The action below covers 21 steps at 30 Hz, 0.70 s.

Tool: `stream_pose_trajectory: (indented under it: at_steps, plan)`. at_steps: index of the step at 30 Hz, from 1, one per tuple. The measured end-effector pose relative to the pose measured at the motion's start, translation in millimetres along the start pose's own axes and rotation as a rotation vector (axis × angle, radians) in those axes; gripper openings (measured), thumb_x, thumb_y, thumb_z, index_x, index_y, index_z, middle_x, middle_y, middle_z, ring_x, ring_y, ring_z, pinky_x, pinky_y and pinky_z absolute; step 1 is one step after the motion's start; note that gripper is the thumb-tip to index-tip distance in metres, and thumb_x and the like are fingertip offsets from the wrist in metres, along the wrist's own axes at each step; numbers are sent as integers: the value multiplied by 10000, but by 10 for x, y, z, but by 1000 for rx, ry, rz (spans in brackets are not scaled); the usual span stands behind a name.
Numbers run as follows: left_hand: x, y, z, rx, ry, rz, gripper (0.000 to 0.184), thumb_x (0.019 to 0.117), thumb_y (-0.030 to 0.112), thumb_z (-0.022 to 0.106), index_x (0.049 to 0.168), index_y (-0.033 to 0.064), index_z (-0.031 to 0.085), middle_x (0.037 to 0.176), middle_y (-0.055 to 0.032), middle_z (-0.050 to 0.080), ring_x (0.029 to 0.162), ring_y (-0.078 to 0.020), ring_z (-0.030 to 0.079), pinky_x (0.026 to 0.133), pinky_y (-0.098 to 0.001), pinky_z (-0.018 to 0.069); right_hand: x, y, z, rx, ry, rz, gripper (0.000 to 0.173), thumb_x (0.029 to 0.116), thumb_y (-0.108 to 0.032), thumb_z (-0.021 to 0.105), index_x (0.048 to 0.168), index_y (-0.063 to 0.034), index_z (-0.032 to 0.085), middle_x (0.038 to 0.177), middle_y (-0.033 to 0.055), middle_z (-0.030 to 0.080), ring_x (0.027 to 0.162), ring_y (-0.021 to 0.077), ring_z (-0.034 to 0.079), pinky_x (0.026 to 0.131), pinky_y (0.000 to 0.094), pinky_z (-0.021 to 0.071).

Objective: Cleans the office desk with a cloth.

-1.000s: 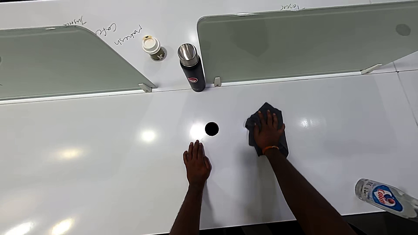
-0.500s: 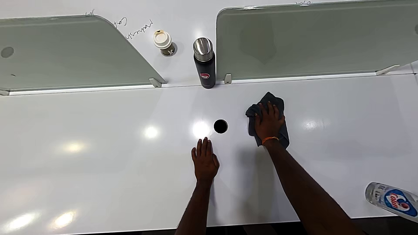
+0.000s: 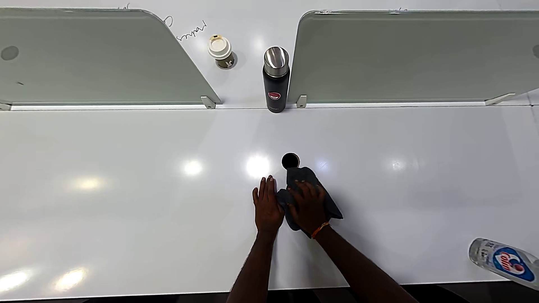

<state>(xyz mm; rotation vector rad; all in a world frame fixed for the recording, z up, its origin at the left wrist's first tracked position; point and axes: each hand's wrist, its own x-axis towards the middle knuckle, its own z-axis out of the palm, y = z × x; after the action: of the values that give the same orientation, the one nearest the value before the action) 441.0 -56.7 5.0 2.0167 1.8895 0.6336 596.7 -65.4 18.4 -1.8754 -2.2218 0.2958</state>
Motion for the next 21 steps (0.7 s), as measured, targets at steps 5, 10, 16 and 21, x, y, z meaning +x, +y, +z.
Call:
stream_pose_trajectory:
  at_steps: [5, 10, 16, 21]
  plan:
    - [-11, -2, -8, -51, 30, -24, 585, 991, 209, 382, 1544, 17, 398, 1595, -114, 440, 1509, -286, 360, 1231, -543, 244, 230, -140, -30, -17, -103, -120, 477, 924, -464, 582, 1392, -378, 622, 1544, 34, 495, 1471, 302, 390, 1140, 700, 221]
    - [-2, -10, -20, -47, 32, -42, 586, 1026, 232, 344, 1558, -15, 343, 1612, -169, 392, 1508, -283, 364, 1238, -506, 261, 523, -273, -30, -4, -189, -121, 567, 954, -450, 577, 1512, -403, 491, 1654, 12, 356, 1549, 310, 259, 1162, 739, 130]
    - [30, -13, -8, 19, 8, -21, 668, 925, 195, 402, 1545, -47, 343, 1601, -211, 389, 1494, -334, 373, 1212, -525, 280, 7, 70, -136, 27, -153, -93, 526, 977, -382, 562, 1500, -392, 508, 1653, -43, 365, 1547, 225, 287, 1211, 659, 184]
    - [64, 22, -31, 76, -20, -9, 621, 903, 120, 415, 1505, -31, 436, 1569, -202, 445, 1484, -357, 385, 1211, -514, 284, -908, 915, -470, -86, -75, 117, 489, 947, -373, 535, 1433, -392, 592, 1576, -26, 491, 1490, 250, 407, 1189, 686, 223]
